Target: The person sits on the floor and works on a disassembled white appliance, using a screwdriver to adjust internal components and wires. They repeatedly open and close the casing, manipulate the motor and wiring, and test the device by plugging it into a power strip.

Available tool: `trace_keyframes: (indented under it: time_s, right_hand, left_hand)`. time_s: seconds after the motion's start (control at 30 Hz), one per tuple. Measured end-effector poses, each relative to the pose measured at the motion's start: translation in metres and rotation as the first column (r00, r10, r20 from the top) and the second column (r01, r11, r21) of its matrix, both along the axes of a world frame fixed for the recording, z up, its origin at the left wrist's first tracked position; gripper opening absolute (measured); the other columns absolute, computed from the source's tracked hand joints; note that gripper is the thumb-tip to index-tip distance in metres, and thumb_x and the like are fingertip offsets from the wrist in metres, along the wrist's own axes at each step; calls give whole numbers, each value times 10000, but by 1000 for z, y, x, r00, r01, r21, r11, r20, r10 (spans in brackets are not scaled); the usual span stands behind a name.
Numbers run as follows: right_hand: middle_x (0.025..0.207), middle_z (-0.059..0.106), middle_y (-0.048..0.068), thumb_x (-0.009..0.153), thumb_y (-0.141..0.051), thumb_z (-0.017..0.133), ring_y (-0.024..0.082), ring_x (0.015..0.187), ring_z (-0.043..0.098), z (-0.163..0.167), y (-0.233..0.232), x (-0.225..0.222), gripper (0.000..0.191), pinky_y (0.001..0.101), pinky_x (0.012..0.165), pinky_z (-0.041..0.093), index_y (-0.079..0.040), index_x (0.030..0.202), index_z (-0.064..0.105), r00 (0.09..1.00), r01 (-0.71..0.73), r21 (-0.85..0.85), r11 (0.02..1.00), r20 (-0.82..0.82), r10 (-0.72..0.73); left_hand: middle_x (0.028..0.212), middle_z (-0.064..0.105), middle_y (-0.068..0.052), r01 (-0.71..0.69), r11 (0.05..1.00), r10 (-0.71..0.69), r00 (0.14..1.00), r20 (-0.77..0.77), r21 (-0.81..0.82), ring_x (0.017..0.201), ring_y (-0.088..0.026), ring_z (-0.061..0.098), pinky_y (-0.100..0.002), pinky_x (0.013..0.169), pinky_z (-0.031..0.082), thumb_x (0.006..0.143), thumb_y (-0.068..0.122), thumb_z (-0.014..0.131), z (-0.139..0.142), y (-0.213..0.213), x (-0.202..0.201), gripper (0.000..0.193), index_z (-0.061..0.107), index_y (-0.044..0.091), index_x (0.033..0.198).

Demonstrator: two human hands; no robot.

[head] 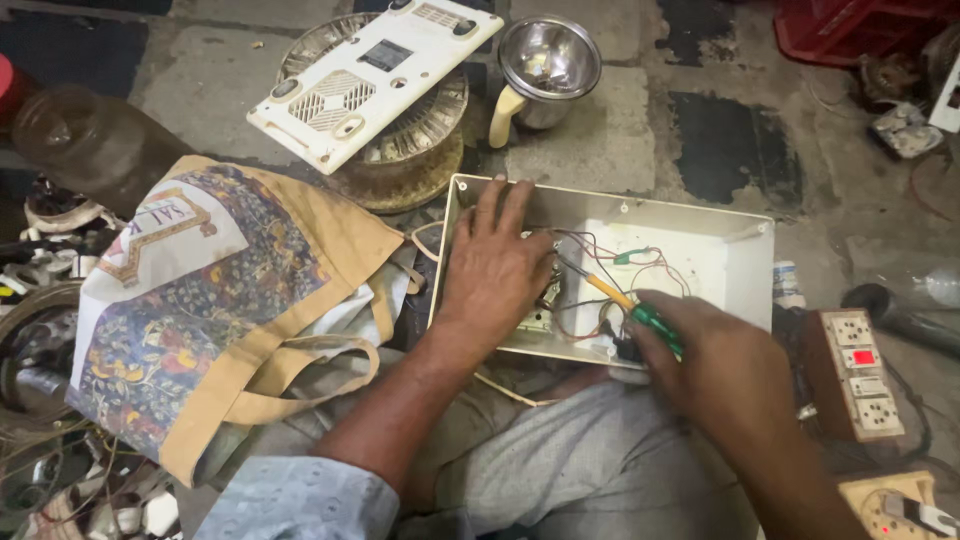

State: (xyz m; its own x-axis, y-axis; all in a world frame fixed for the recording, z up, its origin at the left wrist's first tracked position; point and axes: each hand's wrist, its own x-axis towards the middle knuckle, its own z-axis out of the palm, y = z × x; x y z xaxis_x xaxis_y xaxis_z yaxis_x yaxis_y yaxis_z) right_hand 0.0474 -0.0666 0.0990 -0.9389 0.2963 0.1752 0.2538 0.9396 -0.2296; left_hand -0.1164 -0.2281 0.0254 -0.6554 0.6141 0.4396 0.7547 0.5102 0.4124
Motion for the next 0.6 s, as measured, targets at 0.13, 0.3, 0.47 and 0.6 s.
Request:
trace_keyframes:
  time_s: [0.13,0.3,0.47,0.6]
  right_hand:
    - [961,771,80,867,-399,709,336,770,730,5,6,-12,324,447,682,574,-222,1129,778,995,15,51,999,103,-20]
    - [887,767,95,838,-420,721,346,741,723,11,8,-22,324,467,658,568,-211,1074,797,992,-21,63,998,124,13]
    - [731,734,149,856,-453,705,367,703,710,21,7,-33,322,480,678,568,-242,1081,796,946,47,98,994,314,-76]
    - [719,727,154,868,-454,701,381,697,702,32,5,-43,311,500,659,559,-222,1050,802,950,-10,139,990,309,-34]
  left_hand:
    - [1573,339,-213,-4,998,1,999,51,63,1477,-447,261,-632,1140,303,787,157,729,0,2,-2,325,778,179,1108]
    - [1642,262,-196,74,995,-75,997,-24,-69,1520,-425,178,-654,1141,283,764,177,739,1,0,-6,335,776,190,1096]
    - [1636,264,-212,32,995,-32,999,6,-92,1536,-430,177,-654,1155,299,810,218,734,-1,-1,-6,232,731,60,979]
    - [1635,279,-206,29,998,-28,1000,8,-57,1531,-426,195,-659,1141,319,816,206,725,0,-2,-7,180,732,55,914]
